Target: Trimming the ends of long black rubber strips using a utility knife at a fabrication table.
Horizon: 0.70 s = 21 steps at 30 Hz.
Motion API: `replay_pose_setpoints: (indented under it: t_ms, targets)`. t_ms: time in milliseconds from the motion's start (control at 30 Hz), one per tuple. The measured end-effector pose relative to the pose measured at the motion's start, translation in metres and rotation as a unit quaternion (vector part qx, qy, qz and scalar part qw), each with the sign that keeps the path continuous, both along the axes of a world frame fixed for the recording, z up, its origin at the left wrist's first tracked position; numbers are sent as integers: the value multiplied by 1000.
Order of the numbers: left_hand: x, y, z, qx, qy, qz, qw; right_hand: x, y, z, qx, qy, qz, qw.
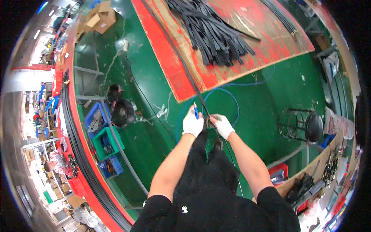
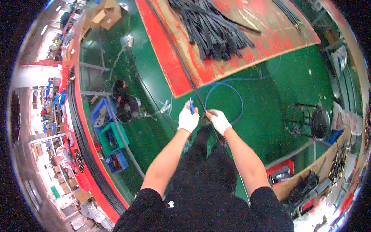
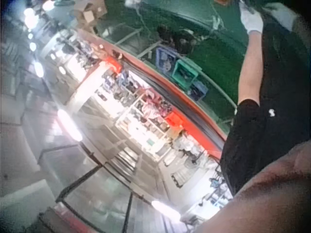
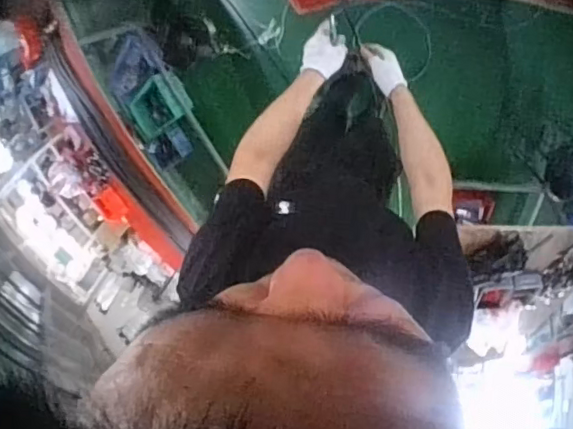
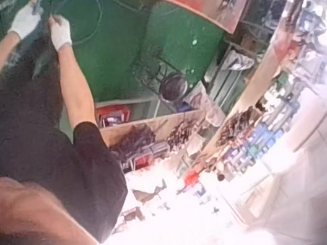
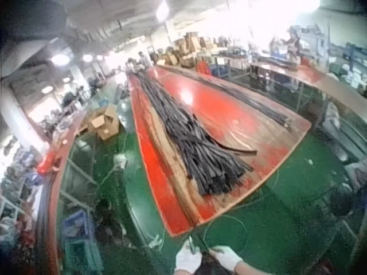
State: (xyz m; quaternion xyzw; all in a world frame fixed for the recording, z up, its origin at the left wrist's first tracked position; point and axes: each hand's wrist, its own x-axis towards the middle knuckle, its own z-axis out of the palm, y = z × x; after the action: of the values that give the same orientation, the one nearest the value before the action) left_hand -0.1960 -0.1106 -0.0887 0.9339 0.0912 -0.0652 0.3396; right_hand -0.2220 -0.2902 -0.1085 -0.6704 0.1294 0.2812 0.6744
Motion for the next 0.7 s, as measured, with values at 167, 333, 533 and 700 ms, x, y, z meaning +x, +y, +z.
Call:
replay_pose_setpoints:
  t_ms: [167,333,533,700]
  targets:
    - [47,-19,9,-68,75,98,990,-3,3,-6,-20,-27,-6,999]
    - [67,-20,2,-96,69,108,987,-7,11,-4,16,-4,-46,999]
    - [80,0,-23,-217,128,69,965,-8,20,7,-19,2,-43,999]
    - [94,-12,-21,-249,177,45,951,-6,13,26,-39,10,-59,997]
